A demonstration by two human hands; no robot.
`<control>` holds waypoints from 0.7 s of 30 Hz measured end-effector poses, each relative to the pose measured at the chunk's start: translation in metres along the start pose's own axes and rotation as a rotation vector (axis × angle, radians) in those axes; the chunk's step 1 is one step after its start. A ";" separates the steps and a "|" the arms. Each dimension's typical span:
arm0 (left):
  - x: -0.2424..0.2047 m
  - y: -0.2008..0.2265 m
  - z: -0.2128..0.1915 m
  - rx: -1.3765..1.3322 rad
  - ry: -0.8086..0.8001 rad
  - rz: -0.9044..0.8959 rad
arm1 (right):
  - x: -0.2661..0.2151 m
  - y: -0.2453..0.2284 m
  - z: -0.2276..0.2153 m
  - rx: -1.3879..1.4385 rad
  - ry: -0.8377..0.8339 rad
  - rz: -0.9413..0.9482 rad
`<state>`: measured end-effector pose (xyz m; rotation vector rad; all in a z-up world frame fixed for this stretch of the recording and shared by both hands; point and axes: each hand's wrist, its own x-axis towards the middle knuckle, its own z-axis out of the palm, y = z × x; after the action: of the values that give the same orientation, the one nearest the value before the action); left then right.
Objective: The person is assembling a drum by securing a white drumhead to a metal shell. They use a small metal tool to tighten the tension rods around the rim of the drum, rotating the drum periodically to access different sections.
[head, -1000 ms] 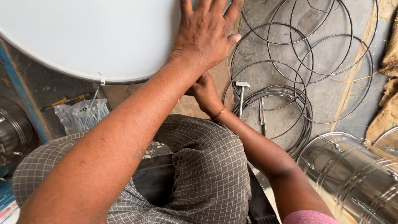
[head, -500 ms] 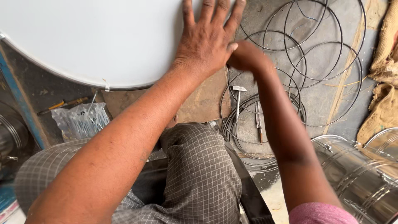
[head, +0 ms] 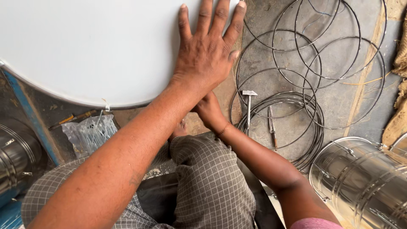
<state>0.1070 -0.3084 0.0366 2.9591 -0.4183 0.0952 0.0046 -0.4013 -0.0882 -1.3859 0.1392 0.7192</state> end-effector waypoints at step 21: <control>0.003 -0.010 -0.005 0.073 -0.127 0.019 | -0.036 -0.028 -0.055 -0.023 -0.254 0.173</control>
<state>0.1123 -0.2985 0.0402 3.0437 -0.4687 -0.0770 0.0085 -0.4665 -0.0588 -1.3019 0.0503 1.0375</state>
